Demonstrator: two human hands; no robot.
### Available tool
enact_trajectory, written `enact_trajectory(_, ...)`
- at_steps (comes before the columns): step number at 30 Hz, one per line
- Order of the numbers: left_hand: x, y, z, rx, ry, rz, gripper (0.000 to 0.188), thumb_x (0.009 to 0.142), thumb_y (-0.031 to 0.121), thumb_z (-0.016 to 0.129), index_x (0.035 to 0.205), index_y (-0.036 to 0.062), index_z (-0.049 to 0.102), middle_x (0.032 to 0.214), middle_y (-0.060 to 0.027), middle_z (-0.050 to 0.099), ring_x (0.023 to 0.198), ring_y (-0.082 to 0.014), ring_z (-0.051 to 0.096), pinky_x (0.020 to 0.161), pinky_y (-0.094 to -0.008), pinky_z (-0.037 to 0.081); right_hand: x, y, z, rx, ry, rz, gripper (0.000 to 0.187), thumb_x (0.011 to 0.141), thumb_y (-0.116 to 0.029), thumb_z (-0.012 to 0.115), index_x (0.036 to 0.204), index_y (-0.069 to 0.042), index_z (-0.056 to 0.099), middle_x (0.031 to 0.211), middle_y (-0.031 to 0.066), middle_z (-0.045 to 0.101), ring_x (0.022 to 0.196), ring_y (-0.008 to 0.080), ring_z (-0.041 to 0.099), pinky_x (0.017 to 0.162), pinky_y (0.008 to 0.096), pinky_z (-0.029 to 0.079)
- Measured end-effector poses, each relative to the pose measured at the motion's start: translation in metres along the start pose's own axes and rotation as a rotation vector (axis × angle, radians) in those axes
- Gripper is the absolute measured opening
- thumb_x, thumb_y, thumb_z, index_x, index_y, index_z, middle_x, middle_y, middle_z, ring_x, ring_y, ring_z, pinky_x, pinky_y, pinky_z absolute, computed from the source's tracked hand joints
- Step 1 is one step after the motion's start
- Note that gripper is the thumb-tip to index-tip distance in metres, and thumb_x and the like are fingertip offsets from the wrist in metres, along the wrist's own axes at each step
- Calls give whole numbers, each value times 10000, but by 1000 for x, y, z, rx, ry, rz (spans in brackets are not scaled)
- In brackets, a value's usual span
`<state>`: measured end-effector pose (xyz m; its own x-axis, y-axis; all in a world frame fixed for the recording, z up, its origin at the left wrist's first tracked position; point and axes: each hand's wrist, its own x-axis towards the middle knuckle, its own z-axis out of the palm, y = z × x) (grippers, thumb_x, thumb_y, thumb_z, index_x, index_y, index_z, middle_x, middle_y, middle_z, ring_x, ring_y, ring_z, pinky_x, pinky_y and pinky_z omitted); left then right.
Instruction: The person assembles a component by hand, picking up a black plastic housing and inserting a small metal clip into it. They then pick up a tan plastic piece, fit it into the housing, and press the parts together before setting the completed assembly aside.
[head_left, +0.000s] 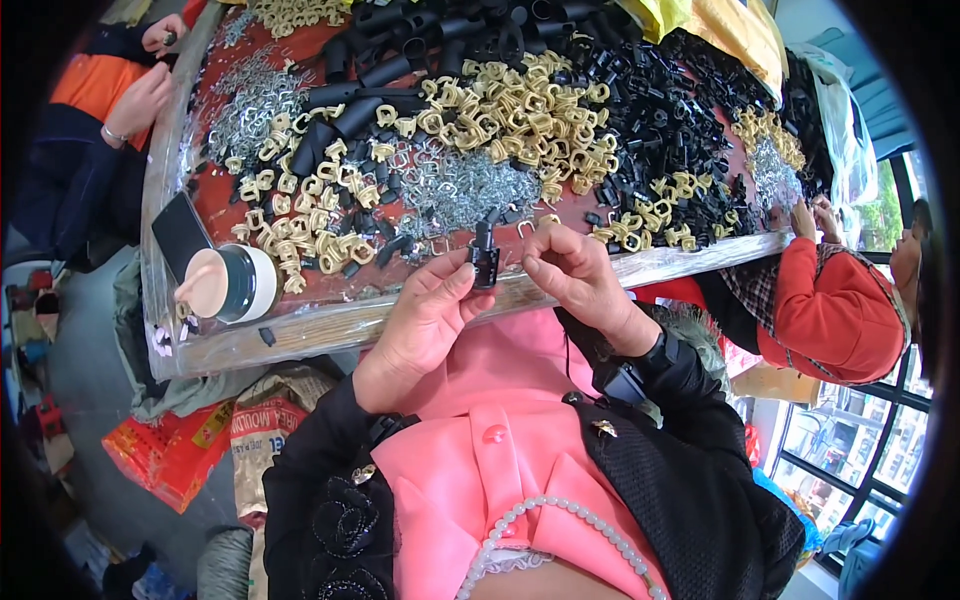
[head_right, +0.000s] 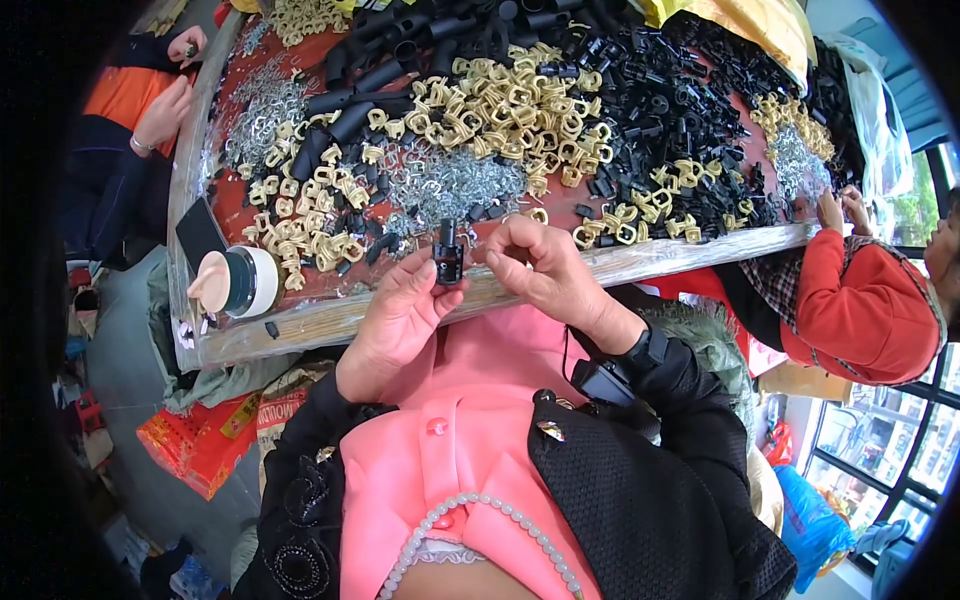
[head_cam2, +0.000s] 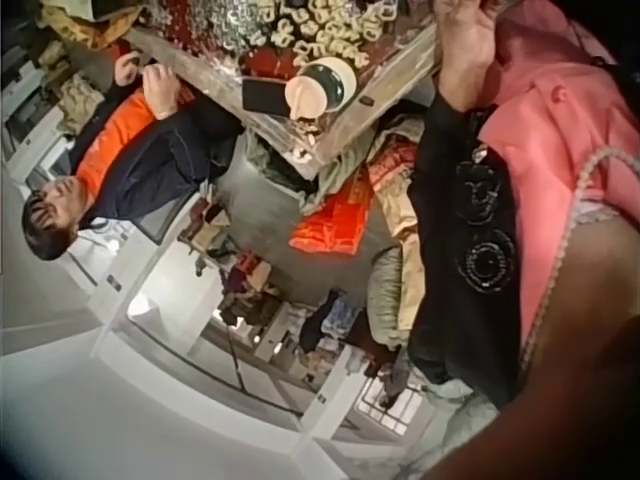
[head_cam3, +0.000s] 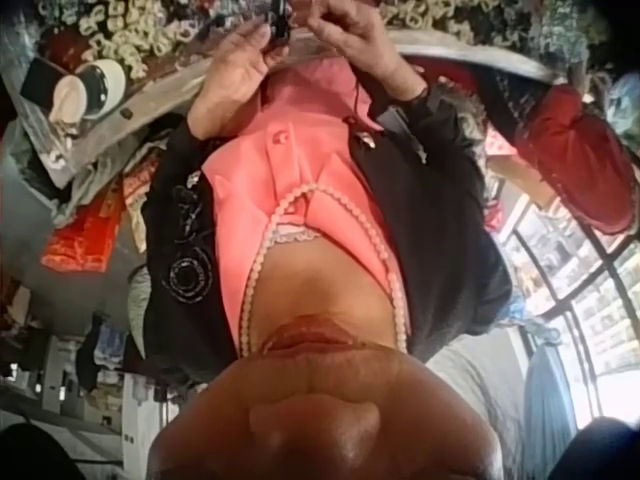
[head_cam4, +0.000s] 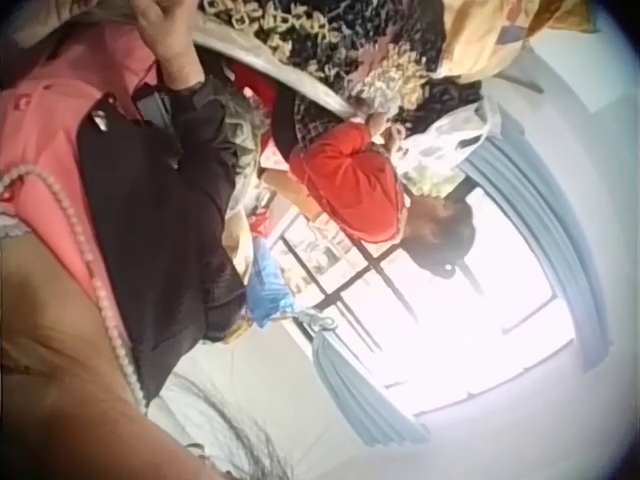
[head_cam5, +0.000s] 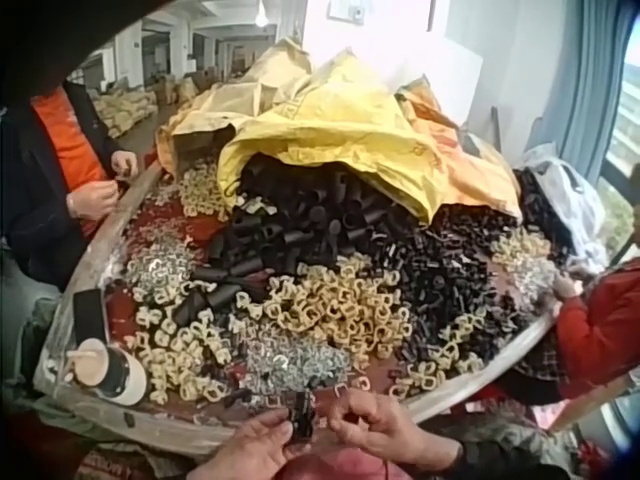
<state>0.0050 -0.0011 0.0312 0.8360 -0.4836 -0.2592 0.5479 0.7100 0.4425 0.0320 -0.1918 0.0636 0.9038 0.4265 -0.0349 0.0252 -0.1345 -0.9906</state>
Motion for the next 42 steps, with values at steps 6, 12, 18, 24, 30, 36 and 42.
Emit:
enact_trajectory(6, -3, -3, 5, 17, 44, -52, 259, 813, 115, 553, 1053, 21, 524, 957, -65, 587, 804, -136, 585, 699, -237, 488, 0, -9, 7, -395, 22, -403, 102, 710, -32, 612, 759, -22, 523, 732, 61, 518, 609, 177, 496, 523, 258, 394)
enact_trajectory(12, -5, -5, 4, 54, 52, -83, 256, 803, 119, 568, 1038, 21, 542, 933, -55, 595, 763, -126, 590, 668, -222, 492, -4, -13, 7, -551, 1, -493, 158, 659, -5, 630, 780, -25, 531, 754, 82, 513, 635, 227, 517, 541, 311, 423)
enact_trajectory(18, -4, -4, 5, 107, 66, -103, 259, 802, 124, 570, 1038, 20, 547, 942, -53, 594, 791, -116, 580, 686, -223, 484, -3, -15, 2, -751, -77, -617, 174, 639, -13, 635, 780, -33, 536, 754, 91, 500, 642, 253, 512, 553, 316, 423)
enact_trajectory(24, -5, -2, 8, 254, 99, -135, 259, 805, 120, 563, 1041, 14, 551, 945, -45, 591, 822, -106, 568, 723, -218, 465, -5, -9, 1, -679, -149, -473, 159, 651, -20, 630, 777, -37, 534, 745, 83, 492, 651, 251, 512, 558, 318, 421)
enact_trajectory(30, -3, 0, 11, 332, 126, -142, 255, 805, 96, 552, 1041, 2, 548, 943, -45, 590, 821, -119, 572, 726, -215, 462, -4, -11, 2, -764, -187, -507, 162, 659, -26, 629, 785, -32, 528, 742, 83, 488, 657, 258, 514, 568, 320, 424)
enact_trajectory(36, -3, 1, 6, 189, 96, -136, 249, 793, 68, 556, 1029, -11, 547, 936, -58, 592, 790, -148, 587, 710, -217, 471, 3, -2, -6, -615, -46, -422, 188, 686, -40, 616, 856, -31, 538, 776, 92, 491, 675, 266, 519, 584, 314, 429)
enact_trajectory(42, 2, -1, 0, 141, 134, -92, 213, 790, 61, 557, 989, -15, 545, 909, -83, 592, 783, -166, 594, 693, -218, 490, 12, 42, -44, -1092, 64, -394, 226, 736, -62, 580, 954, -30, 529, 854, 99, 505, 711, 256, 531, 602, 277, 429)
